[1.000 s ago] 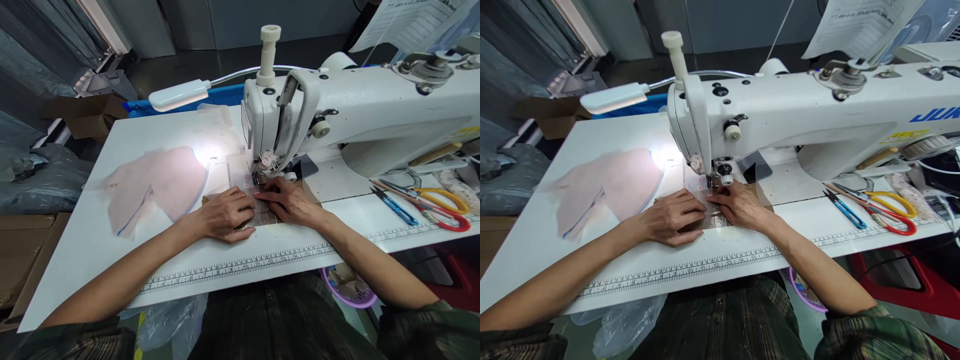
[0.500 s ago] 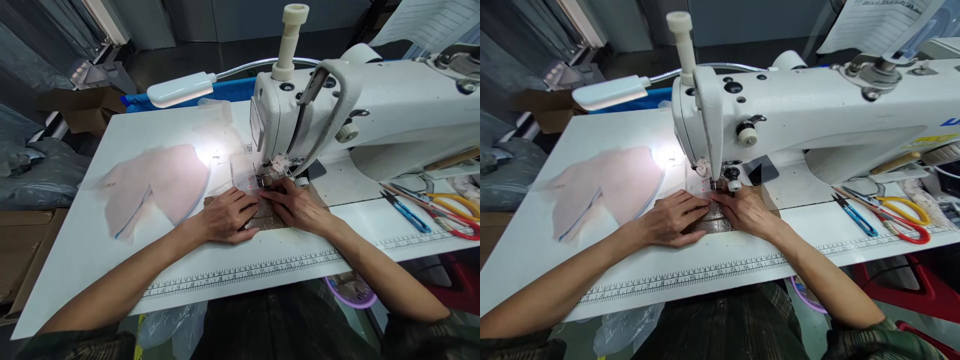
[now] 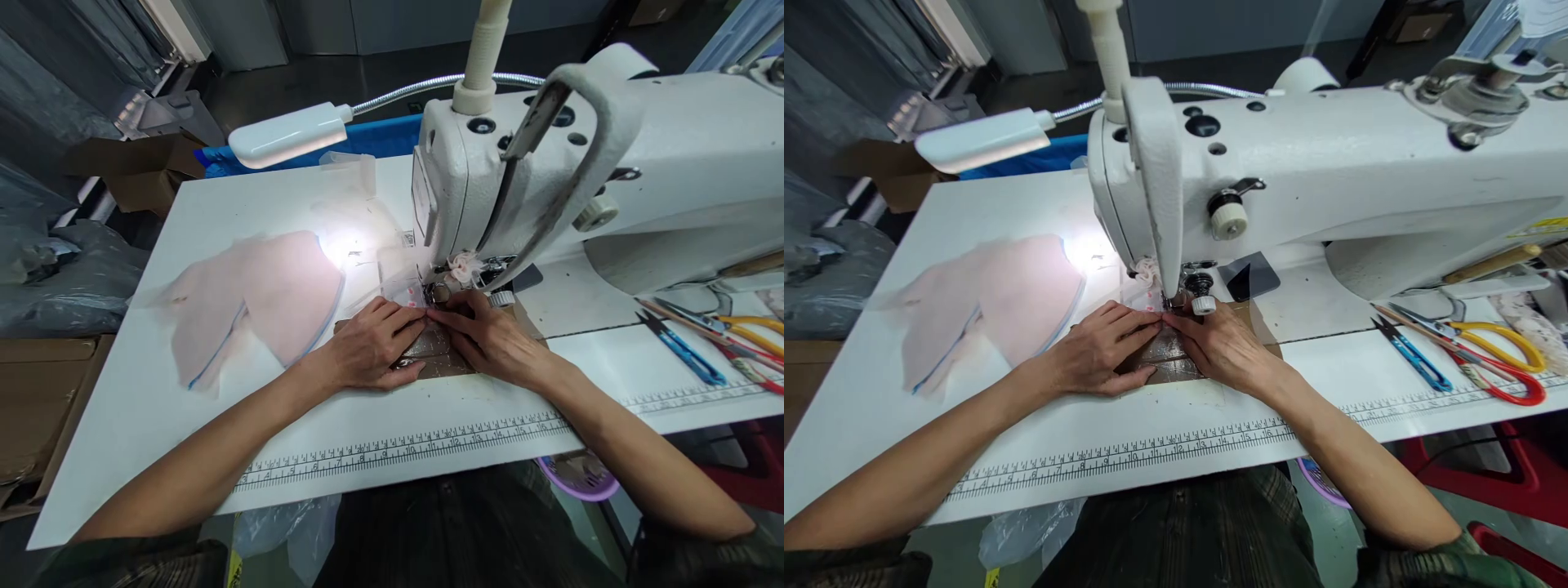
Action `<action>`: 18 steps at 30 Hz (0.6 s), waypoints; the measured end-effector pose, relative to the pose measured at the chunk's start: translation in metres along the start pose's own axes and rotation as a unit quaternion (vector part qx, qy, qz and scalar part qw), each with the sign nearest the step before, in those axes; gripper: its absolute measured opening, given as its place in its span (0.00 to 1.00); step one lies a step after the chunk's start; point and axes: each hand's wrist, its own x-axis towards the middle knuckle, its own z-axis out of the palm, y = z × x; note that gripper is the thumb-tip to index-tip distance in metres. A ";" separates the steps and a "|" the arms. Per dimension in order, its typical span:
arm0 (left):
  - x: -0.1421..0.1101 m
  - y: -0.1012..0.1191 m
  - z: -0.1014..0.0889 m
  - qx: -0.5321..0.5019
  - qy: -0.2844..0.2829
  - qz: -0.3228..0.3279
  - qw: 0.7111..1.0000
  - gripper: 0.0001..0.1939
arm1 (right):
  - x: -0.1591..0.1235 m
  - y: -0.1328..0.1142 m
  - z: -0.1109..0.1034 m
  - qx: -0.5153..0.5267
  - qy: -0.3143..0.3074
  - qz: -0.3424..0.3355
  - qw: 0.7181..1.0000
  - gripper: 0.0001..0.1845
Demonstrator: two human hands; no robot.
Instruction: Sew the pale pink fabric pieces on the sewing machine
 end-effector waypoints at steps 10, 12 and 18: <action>0.003 -0.001 -0.002 0.018 -0.044 -0.028 0.998 0.27 | -0.001 -0.001 -0.001 0.007 -0.003 0.007 1.000 0.20; 0.003 -0.002 -0.001 0.021 -0.040 -0.032 0.998 0.28 | 0.000 0.000 0.000 -0.001 0.001 -0.003 1.000 0.20; 0.004 -0.007 0.000 0.015 -0.033 -0.033 0.999 0.32 | 0.002 -0.001 0.003 -0.025 0.009 0.004 1.000 0.20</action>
